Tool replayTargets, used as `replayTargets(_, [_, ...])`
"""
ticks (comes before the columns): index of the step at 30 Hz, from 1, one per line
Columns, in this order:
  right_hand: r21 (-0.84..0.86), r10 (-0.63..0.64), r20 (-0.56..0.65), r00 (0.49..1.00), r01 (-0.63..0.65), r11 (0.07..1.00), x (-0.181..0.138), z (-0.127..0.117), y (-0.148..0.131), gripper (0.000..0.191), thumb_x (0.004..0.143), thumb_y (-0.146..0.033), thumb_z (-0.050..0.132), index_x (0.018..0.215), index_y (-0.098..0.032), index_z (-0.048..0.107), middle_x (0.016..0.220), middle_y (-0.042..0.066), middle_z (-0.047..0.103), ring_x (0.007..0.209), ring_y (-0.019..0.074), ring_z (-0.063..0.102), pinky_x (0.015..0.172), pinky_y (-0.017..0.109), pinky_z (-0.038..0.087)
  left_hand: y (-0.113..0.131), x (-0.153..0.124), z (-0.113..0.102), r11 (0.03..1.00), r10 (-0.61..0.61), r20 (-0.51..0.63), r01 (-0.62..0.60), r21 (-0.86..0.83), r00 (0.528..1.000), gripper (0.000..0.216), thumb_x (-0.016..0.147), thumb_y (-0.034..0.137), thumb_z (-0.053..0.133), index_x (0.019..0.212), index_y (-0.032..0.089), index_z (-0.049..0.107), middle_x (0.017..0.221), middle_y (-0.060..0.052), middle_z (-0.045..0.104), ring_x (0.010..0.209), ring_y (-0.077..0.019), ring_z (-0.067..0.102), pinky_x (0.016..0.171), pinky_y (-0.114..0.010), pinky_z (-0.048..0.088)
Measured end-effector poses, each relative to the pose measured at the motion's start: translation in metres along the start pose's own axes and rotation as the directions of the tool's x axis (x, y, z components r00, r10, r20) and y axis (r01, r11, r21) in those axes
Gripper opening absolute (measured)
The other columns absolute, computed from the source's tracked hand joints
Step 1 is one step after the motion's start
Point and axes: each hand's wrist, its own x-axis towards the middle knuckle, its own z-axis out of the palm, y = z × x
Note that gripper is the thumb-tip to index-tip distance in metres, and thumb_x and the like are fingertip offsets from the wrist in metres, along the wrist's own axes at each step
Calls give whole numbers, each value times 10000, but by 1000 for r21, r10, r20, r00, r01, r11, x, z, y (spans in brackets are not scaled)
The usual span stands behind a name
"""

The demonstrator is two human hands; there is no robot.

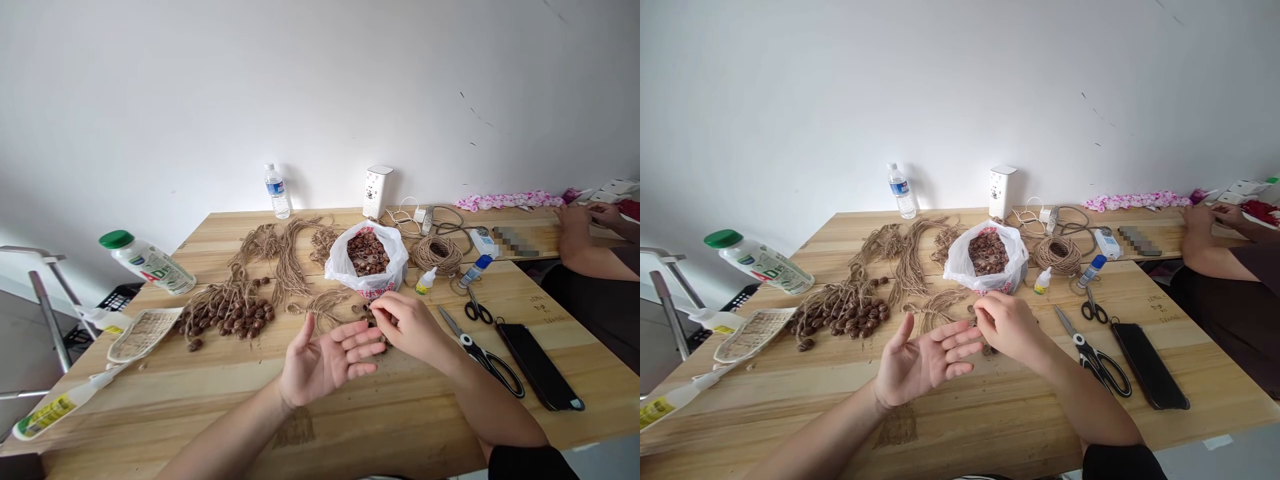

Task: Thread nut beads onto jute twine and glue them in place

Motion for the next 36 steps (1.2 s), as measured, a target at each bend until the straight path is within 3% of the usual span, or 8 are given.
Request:
replayTargets(8, [16,-128,-26,991,129,992,-3,3,-11,101,812,-109,514,833,-166,595,804,52,615,771,165,577,685,279,472,-2,1,-4,998,45,-13,-45,49,999,771,823,664,228,1224,89,549,1353,-185,458,1271,-347,336,967,-476,291])
replayTargets(20, [-164,-260,-64,964,247,955,-5,13,-6,184,810,-71,461,662,-160,524,673,23,546,638,132,506,602,252,404,-4,2,-3,995,39,14,-40,91,999,788,829,657,190,1251,80,522,1339,-203,460,1232,-350,379,949,-487,305])
replayTargets(36, [-124,-139,-54,989,131,984,3,-5,-4,163,846,-137,450,692,-172,490,612,2,540,572,125,489,562,252,336,2,2,-6,997,77,-24,-76,21,997,747,839,627,261,1212,47,548,1333,-224,481,1263,-340,390,981,-455,311])
